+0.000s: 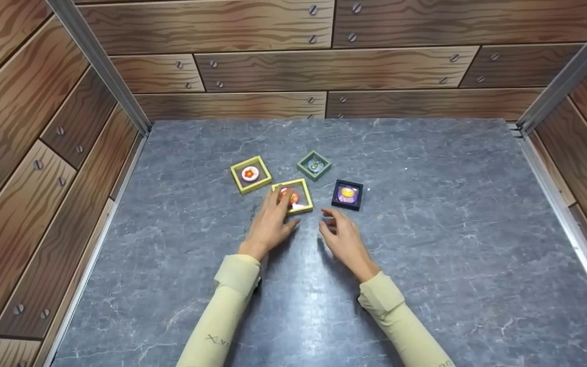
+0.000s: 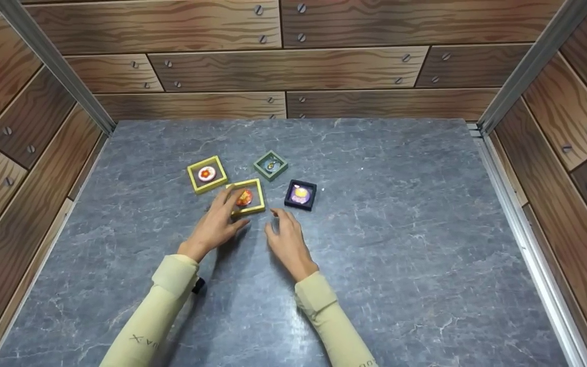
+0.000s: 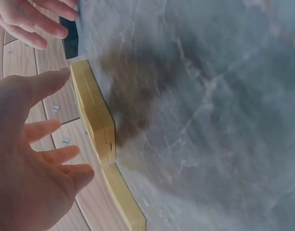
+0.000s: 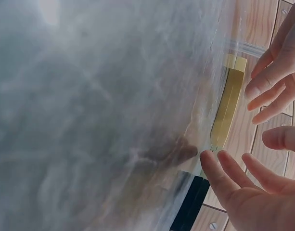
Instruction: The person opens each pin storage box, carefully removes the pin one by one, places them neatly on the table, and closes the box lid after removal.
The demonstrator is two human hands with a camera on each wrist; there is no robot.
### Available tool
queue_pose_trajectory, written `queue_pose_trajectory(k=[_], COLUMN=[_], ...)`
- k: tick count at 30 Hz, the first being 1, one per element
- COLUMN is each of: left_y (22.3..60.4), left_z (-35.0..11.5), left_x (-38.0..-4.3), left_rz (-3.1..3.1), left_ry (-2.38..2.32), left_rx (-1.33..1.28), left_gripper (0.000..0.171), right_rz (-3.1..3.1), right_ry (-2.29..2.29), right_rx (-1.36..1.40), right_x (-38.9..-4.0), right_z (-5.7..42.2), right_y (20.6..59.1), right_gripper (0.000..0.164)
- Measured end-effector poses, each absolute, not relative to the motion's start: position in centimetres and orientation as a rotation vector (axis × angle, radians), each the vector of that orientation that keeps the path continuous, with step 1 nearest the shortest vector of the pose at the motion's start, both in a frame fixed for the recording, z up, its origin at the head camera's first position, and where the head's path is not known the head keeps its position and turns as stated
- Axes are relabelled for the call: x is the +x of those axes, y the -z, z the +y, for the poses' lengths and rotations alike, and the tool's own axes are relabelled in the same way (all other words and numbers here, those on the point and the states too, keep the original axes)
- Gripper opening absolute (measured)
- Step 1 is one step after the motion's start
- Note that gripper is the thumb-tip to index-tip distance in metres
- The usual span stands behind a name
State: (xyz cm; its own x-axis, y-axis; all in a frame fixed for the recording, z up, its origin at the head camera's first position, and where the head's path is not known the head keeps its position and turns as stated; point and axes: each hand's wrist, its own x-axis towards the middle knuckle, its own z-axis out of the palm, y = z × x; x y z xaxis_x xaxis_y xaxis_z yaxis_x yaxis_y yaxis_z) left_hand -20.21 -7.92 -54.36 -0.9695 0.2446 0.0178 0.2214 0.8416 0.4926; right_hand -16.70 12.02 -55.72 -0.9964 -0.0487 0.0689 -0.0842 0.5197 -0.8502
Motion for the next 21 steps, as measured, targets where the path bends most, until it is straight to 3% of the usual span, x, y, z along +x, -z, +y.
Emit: queue_pose_trajectory(k=[21], left_y=[54.5], left_z=[-6.7], left_x=[-24.0], left_rz=[3.02], left_ry=[-0.572], left_rx=[0.494], left_gripper=[0.08], right_rz=[-2.789], right_ry=[-1.453], right_rx=[0.126], right_x=[-19.9], right_z=[10.9], right_y=[56.0], right_gripper=[0.051])
